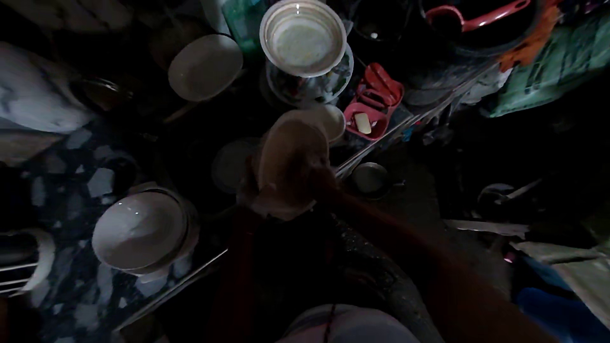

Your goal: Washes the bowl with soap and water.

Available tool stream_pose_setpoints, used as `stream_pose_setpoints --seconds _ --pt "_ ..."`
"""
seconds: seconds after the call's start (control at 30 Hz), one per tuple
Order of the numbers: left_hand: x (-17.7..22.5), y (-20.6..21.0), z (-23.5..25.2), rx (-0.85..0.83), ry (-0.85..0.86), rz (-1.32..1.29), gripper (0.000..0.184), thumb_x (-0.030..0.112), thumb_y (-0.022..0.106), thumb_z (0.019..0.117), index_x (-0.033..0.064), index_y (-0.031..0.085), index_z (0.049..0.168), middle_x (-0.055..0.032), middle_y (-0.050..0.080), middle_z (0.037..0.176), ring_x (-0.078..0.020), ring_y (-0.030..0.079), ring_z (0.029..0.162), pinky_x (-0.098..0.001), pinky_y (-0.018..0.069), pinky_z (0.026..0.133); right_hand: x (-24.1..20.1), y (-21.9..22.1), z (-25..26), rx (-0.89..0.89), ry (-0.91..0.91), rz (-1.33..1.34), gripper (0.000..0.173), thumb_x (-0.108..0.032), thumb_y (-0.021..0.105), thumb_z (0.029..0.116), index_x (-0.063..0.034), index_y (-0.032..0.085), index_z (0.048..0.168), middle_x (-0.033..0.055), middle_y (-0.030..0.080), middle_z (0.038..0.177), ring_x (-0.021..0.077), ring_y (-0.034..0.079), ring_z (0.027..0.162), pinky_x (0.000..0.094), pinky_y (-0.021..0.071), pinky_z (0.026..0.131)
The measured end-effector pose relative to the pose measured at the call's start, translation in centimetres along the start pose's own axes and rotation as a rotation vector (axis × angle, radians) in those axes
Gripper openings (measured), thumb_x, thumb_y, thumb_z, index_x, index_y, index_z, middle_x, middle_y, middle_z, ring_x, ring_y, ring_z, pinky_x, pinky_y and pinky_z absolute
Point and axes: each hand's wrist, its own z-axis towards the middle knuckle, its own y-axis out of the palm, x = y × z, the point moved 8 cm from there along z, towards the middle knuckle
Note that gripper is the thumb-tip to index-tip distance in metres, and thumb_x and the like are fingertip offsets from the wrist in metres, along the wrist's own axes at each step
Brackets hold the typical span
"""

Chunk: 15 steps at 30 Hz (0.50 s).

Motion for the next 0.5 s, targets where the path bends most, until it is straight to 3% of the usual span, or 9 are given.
stream_pose_setpoints --seconds 0.07,0.13,0.17,0.23,0.3,0.37,0.43,0.47,0.5 --pt "0.5 -0.1 0.0 0.047 -0.047 -0.088 0.059 0.015 0.062 0.0985 0.0107 0.042 0.153 -0.0172 0.059 0.138 -0.0236 0.062 0.116 -0.0432 0.0516 0.099 -3.4 1.6 -1.6 0.109 -0.108 0.398 0.039 -0.018 0.063 0.0988 -0.0006 0.063 0.133 0.0200 0.067 0.129 0.0308 0.064 0.118 0.0473 0.0518 0.101" --pt "0.9 -0.2 -0.2 0.087 -0.151 -0.165 0.048 0.017 0.061 0.1011 0.0094 0.048 0.147 -0.0119 0.066 0.117 -0.0140 0.065 0.091 -0.0344 0.0567 0.082 -7.6 1.7 -3.3 -0.015 -0.074 0.944 0.030 -0.011 0.058 0.1027 0.0055 0.064 0.127 0.0178 0.070 0.116 0.0162 0.067 0.103 0.0300 0.0534 0.094" --pt "1.0 -0.5 -0.3 0.085 -0.200 -0.189 0.045 0.018 0.060 0.1014 0.0104 0.050 0.145 -0.0097 0.067 0.112 -0.0121 0.065 0.087 -0.0330 0.0568 0.079 -8.8 1.7 -3.6 -0.022 -0.049 1.087 0.028 -0.011 0.059 0.1027 0.0059 0.064 0.124 0.0162 0.070 0.110 0.0119 0.067 0.095 0.0264 0.0557 0.087" --pt "0.2 -1.3 -0.3 0.050 -0.250 -0.112 0.038 0.022 0.058 0.1037 0.0066 0.054 0.138 -0.0098 0.066 0.108 -0.0110 0.062 0.085 -0.0304 0.0550 0.077 -9.2 1.2 -4.4 -0.009 -0.139 0.944 0.027 -0.011 0.061 0.1010 0.0043 0.067 0.123 0.0159 0.072 0.109 0.0134 0.069 0.095 0.0287 0.0571 0.088" --pt "-1.1 -2.4 -0.5 -0.028 -0.274 0.117 0.037 0.020 0.051 0.1072 -0.0039 0.053 0.135 -0.0207 0.061 0.121 -0.0219 0.057 0.105 -0.0362 0.0480 0.093 -7.4 1.5 -4.5 -0.165 -0.296 0.419 0.033 -0.016 0.062 0.1006 -0.0035 0.066 0.130 0.0183 0.066 0.126 0.0273 0.064 0.116 0.0443 0.0506 0.103" --pt "-2.5 -2.5 -0.2 -0.123 -0.270 0.353 0.039 0.011 0.047 0.1077 -0.0120 0.049 0.140 -0.0308 0.053 0.140 -0.0370 0.052 0.132 -0.0469 0.0385 0.112 -5.1 1.4 -3.7 -0.265 -0.239 0.096 0.038 -0.017 0.062 0.1006 -0.0043 0.063 0.136 0.0233 0.059 0.139 0.0406 0.053 0.132 0.0578 0.0382 0.112" --pt "-3.3 -1.2 0.1 -0.096 -0.175 0.094 0.043 0.013 0.050 0.1064 -0.0076 0.046 0.144 -0.0233 0.056 0.138 -0.0270 0.057 0.124 -0.0410 0.0461 0.104 -2.7 0.5 -2.3 -0.203 -0.090 0.054 0.041 -0.018 0.062 0.1000 -0.0038 0.061 0.138 0.0262 0.057 0.141 0.0449 0.053 0.132 0.0617 0.0392 0.110" --pt "-2.8 0.2 0.3 -0.114 -0.112 -0.180 0.050 0.017 0.050 0.1051 0.0034 0.038 0.152 -0.0117 0.057 0.139 -0.0143 0.059 0.119 -0.0322 0.0513 0.098 -1.7 0.3 -1.3 -0.129 -0.047 0.089 0.041 -0.021 0.064 0.0988 -0.0067 0.063 0.137 0.0248 0.056 0.142 0.0433 0.054 0.131 0.0601 0.0420 0.109" --pt "-1.6 1.9 0.2 -0.145 -0.059 -0.444 0.054 0.018 0.048 0.1057 0.0118 0.031 0.157 -0.0056 0.057 0.139 -0.0090 0.060 0.115 -0.0299 0.0542 0.095 -1.3 0.3 -0.5 -0.088 -0.018 0.178 0.042 -0.023 0.065 0.0983 -0.0070 0.063 0.137 0.0247 0.057 0.141 0.0423 0.054 0.131 0.0588 0.0430 0.109"
